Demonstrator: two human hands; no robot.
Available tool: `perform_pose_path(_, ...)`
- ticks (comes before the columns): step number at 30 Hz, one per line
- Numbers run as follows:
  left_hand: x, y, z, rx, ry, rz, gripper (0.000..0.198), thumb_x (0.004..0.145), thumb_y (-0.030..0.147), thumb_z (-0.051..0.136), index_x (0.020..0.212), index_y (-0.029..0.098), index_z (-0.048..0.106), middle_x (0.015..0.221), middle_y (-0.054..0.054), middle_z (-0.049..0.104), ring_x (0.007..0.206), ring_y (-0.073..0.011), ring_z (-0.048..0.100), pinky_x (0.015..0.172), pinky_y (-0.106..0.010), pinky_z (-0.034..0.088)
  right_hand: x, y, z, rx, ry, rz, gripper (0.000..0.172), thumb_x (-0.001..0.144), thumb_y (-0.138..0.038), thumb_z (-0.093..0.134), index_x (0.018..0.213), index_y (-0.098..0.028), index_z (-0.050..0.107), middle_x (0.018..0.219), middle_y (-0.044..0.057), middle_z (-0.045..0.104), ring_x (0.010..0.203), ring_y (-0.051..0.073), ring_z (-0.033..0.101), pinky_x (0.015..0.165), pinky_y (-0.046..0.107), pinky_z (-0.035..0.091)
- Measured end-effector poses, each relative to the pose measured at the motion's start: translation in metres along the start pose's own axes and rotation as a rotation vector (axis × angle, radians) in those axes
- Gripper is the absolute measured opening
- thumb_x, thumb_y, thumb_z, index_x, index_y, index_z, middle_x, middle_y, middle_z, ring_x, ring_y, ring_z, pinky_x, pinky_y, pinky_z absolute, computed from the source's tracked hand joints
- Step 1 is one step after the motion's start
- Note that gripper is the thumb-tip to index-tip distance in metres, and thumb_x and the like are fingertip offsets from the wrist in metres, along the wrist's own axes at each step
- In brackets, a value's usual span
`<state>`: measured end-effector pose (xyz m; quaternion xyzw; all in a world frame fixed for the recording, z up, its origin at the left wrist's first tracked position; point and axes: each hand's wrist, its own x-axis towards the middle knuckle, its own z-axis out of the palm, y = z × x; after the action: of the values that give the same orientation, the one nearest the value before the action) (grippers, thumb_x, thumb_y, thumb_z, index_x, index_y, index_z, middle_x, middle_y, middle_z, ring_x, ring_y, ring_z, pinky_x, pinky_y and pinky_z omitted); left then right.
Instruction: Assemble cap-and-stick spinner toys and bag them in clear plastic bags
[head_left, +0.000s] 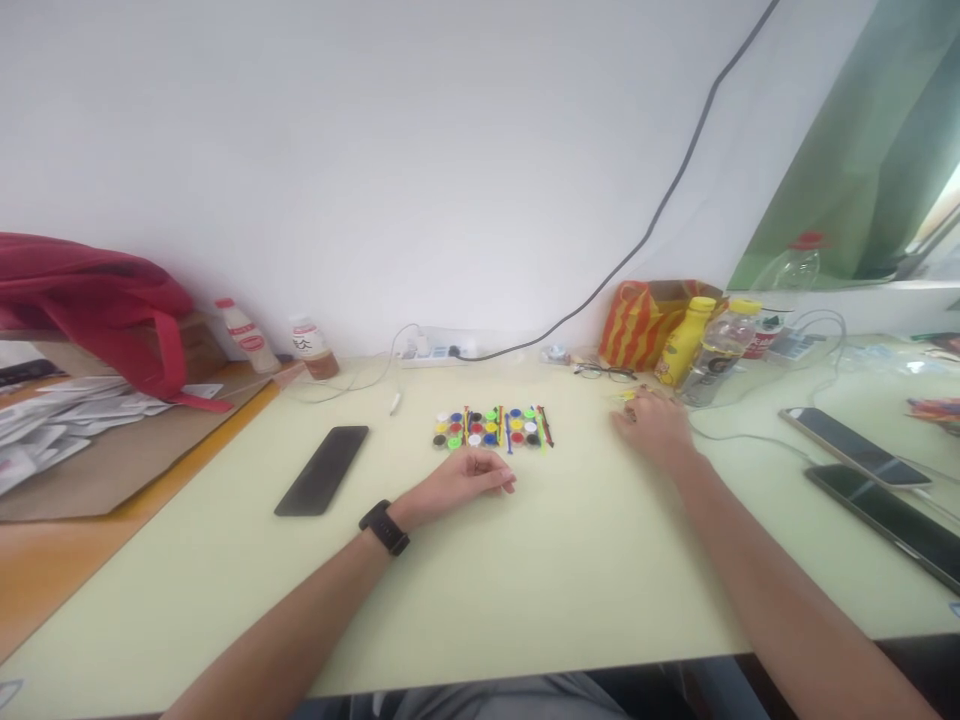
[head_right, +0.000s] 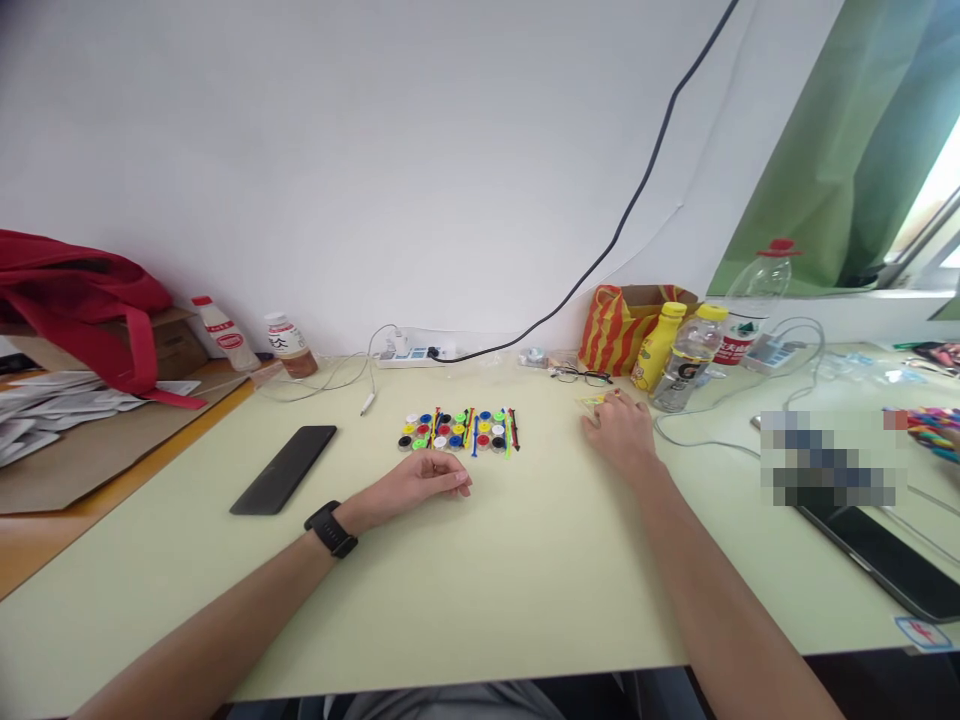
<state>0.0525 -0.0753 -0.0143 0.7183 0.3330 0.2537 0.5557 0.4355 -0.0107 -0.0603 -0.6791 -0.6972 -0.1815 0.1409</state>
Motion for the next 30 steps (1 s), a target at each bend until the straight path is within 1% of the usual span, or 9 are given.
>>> perform_pose_path(2, 0.0, 0.0, 0.0, 0.007, 0.001, -0.003, 0.035, 0.094, 0.051, 0.068, 0.093, 0.018, 0.079, 0.096, -0.011, 0.078, 0.091, -0.0206, 0.071, 0.088, -0.034, 0.057, 0.0, -0.002, -0.004, 0.007, -0.005, 0.015, 0.036, 0.093, -0.042, 0.059, 0.067, -0.018, 0.069, 0.097, 0.015, 0.073, 0.1, 0.032, 0.062, 0.083, 0.043, 0.039)
perform_pose_path(4, 0.0, 0.001, 0.0, 0.005, -0.003, -0.007, 0.035, 0.095, 0.051, 0.068, 0.093, 0.018, 0.079, 0.096, -0.011, 0.078, 0.09, -0.0202, 0.071, 0.087, -0.033, 0.057, 0.0, -0.003, -0.008, 0.015, -0.004, 0.027, 0.036, 0.094, -0.042, 0.058, 0.07, -0.018, 0.072, 0.098, 0.015, 0.074, 0.099, 0.032, 0.062, 0.086, 0.043, 0.04)
perform_pose_path(8, -0.001, 0.001, 0.0, -0.011, -0.006, -0.012, 0.035, 0.095, 0.05, 0.068, 0.093, 0.017, 0.078, 0.096, -0.011, 0.078, 0.091, -0.0197, 0.071, 0.088, -0.033, 0.056, 0.0, -0.008, -0.015, 0.075, 0.036, 0.011, 0.028, 0.095, -0.036, 0.057, 0.094, -0.017, 0.078, 0.106, 0.015, 0.075, 0.104, 0.032, 0.061, 0.091, 0.045, 0.04)
perform_pose_path(12, 0.0, -0.002, 0.001, -0.019, 0.005, -0.01, 0.036, 0.093, 0.051, 0.07, 0.092, 0.016, 0.079, 0.094, -0.011, 0.078, 0.088, -0.0203, 0.071, 0.084, -0.032, 0.057, -0.005, -0.03, -0.019, 0.329, 0.063, -0.186, 0.028, 0.098, -0.031, 0.053, 0.106, -0.018, 0.077, 0.108, 0.013, 0.076, 0.106, 0.03, 0.062, 0.095, 0.043, 0.042)
perform_pose_path(17, 0.0, -0.003, 0.0, -0.029, -0.007, -0.033, 0.036, 0.094, 0.05, 0.069, 0.094, 0.016, 0.078, 0.095, -0.01, 0.078, 0.09, -0.0197, 0.071, 0.086, -0.031, 0.056, -0.017, -0.074, -0.019, 0.625, -0.061, -0.451, 0.032, 0.103, -0.023, 0.043, 0.123, -0.021, 0.069, 0.116, 0.011, 0.073, 0.106, 0.026, 0.063, 0.094, 0.041, 0.049)
perform_pose_path(20, 0.0, -0.005, 0.0, -0.039, -0.005, -0.043, 0.035, 0.094, 0.05, 0.07, 0.094, 0.016, 0.078, 0.095, -0.009, 0.078, 0.089, -0.0186, 0.07, 0.086, -0.03, 0.055, -0.02, -0.087, -0.017, 0.631, -0.09, -0.451, 0.037, 0.102, -0.017, 0.044, 0.131, -0.023, 0.065, 0.118, 0.011, 0.071, 0.106, 0.026, 0.062, 0.094, 0.042, 0.049)
perform_pose_path(22, 0.001, -0.006, 0.0, -0.05, 0.003, -0.044, 0.035, 0.094, 0.05, 0.07, 0.094, 0.016, 0.077, 0.095, -0.009, 0.077, 0.088, -0.0182, 0.069, 0.085, -0.029, 0.055, -0.021, -0.088, -0.015, 0.614, -0.1, -0.428, 0.038, 0.101, -0.015, 0.043, 0.13, -0.024, 0.066, 0.116, 0.01, 0.071, 0.105, 0.026, 0.063, 0.095, 0.042, 0.049)
perform_pose_path(27, 0.001, -0.008, 0.0, -0.06, 0.01, -0.051, 0.035, 0.093, 0.051, 0.07, 0.093, 0.016, 0.077, 0.095, -0.009, 0.077, 0.089, -0.0185, 0.069, 0.085, -0.03, 0.054, -0.02, -0.08, -0.012, 0.662, -0.088, -0.322, 0.023, 0.099, -0.021, 0.051, 0.11, -0.023, 0.071, 0.107, 0.009, 0.072, 0.102, 0.026, 0.064, 0.092, 0.04, 0.049)
perform_pose_path(30, 0.0, -0.007, -0.001, -0.082, 0.016, -0.055, 0.036, 0.093, 0.051, 0.071, 0.094, 0.016, 0.077, 0.096, -0.01, 0.077, 0.09, -0.0184, 0.069, 0.084, -0.03, 0.054, -0.02, -0.078, -0.009, 0.677, -0.07, -0.259, 0.015, 0.096, -0.025, 0.058, 0.103, -0.022, 0.071, 0.104, 0.008, 0.073, 0.1, 0.027, 0.065, 0.091, 0.04, 0.05)
